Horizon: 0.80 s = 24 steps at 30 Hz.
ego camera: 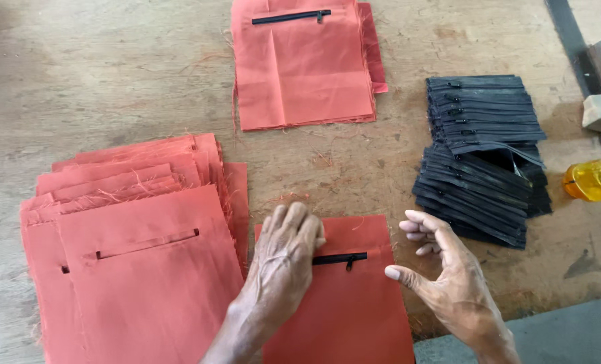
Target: The person repeatedly picks a red fabric piece with a slit and a black zipper, aligns the zipper into the slit, and places the assembled piece on a growing stack. The person handles multiple fabric pieces and zippers one at a time.
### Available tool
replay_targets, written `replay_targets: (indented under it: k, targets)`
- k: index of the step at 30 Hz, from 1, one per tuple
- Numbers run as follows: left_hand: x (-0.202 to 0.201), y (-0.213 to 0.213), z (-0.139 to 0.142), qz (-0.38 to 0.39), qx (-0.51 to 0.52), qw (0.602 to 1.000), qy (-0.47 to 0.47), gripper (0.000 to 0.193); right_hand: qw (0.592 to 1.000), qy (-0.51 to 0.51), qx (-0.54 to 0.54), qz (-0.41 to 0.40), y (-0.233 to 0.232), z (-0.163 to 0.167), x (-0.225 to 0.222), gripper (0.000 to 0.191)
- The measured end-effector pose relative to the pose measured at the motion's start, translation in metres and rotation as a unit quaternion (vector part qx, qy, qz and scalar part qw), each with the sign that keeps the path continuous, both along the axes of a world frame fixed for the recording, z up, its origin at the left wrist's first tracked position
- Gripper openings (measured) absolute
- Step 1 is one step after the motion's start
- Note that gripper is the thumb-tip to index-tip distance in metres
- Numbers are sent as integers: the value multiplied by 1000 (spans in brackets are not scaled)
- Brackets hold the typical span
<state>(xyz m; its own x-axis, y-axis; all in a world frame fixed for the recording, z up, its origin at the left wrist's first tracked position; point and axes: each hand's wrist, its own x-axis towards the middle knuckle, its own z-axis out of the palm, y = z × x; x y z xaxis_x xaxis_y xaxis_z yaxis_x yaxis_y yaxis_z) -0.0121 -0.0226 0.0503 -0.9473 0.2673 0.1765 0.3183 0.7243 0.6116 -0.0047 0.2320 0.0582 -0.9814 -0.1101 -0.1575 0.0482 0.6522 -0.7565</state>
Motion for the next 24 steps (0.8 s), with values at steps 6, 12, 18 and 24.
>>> replay_targets:
  k: [6,12,18,24]
  targets:
    - [1,-1,-4,25,24,999,-4,7,999,27,43,10,-6,0,4,72]
    - [0,-1,-7,-18,-36,999,19,15,999,31,2,15,-4,3,5,71]
    - [3,-2,-9,19,24,998,46,33,986,135,85,50,-17,-4,9,71]
    - [-2,-4,-17,7,18,1000,22,24,993,51,106,-12,-27,-3,-1,71]
